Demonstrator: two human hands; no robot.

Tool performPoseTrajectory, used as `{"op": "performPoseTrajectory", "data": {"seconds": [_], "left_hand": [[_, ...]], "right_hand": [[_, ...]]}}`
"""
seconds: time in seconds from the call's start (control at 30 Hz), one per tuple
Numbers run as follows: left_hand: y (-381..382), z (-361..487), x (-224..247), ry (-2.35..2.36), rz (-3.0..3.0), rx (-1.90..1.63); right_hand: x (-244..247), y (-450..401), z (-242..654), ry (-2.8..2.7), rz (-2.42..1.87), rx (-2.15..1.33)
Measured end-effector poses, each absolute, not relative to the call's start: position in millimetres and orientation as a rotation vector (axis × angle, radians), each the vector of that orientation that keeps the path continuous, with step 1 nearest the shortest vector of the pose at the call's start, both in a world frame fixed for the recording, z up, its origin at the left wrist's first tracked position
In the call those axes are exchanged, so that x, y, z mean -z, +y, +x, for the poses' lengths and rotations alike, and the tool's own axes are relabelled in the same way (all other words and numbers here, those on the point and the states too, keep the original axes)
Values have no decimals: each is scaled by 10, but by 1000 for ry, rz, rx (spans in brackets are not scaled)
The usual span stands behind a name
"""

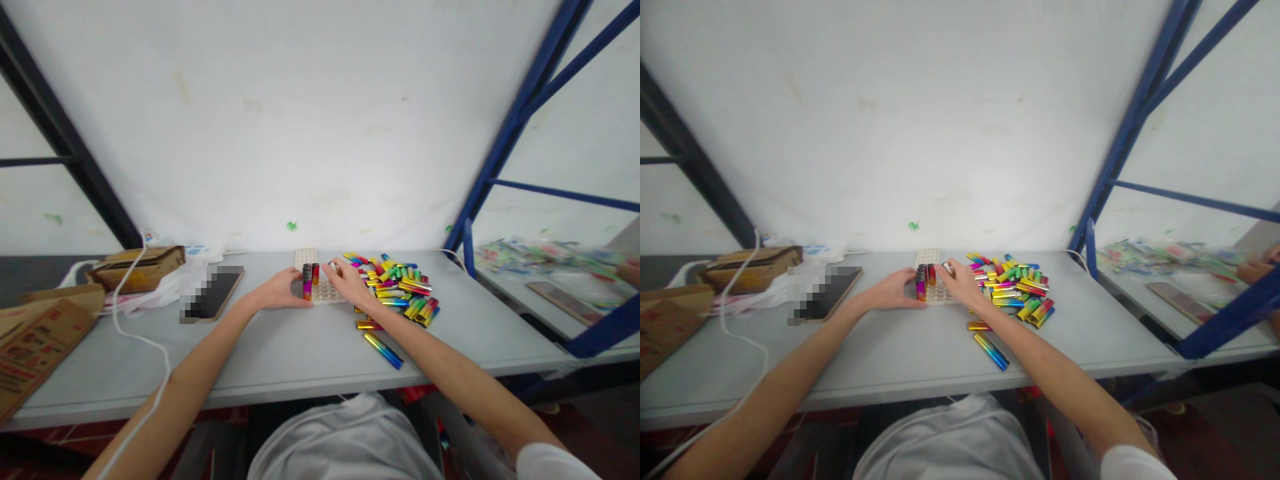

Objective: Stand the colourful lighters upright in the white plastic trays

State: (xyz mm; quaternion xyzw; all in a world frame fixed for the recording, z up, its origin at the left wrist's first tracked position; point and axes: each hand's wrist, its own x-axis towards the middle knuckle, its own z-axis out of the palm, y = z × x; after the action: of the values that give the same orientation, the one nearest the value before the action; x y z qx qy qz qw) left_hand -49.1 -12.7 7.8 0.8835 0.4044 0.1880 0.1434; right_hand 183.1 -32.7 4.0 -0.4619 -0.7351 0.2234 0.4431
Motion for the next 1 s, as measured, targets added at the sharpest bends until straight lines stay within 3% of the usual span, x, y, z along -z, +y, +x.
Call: {"op": "performPoseTrajectory", "data": {"seconds": [0.13,0.3,0.63,1.0], "left_hand": [[-121,-496,-69,1186,2551,-521],[-93,-509,-37,1164,2549,-527],[-121,-497,-69,1179,2541,-528],[-101,-506,-44,1140,2542,-530]], "right_hand": [[-89,-355,1860,-1930,-1077,-553],[-140,-352,1909,-2166,-1046,-104],[-58,-258,1928,-2222,-1166,-175],[-96,-246,1793,-2441,-1273,151]]}}
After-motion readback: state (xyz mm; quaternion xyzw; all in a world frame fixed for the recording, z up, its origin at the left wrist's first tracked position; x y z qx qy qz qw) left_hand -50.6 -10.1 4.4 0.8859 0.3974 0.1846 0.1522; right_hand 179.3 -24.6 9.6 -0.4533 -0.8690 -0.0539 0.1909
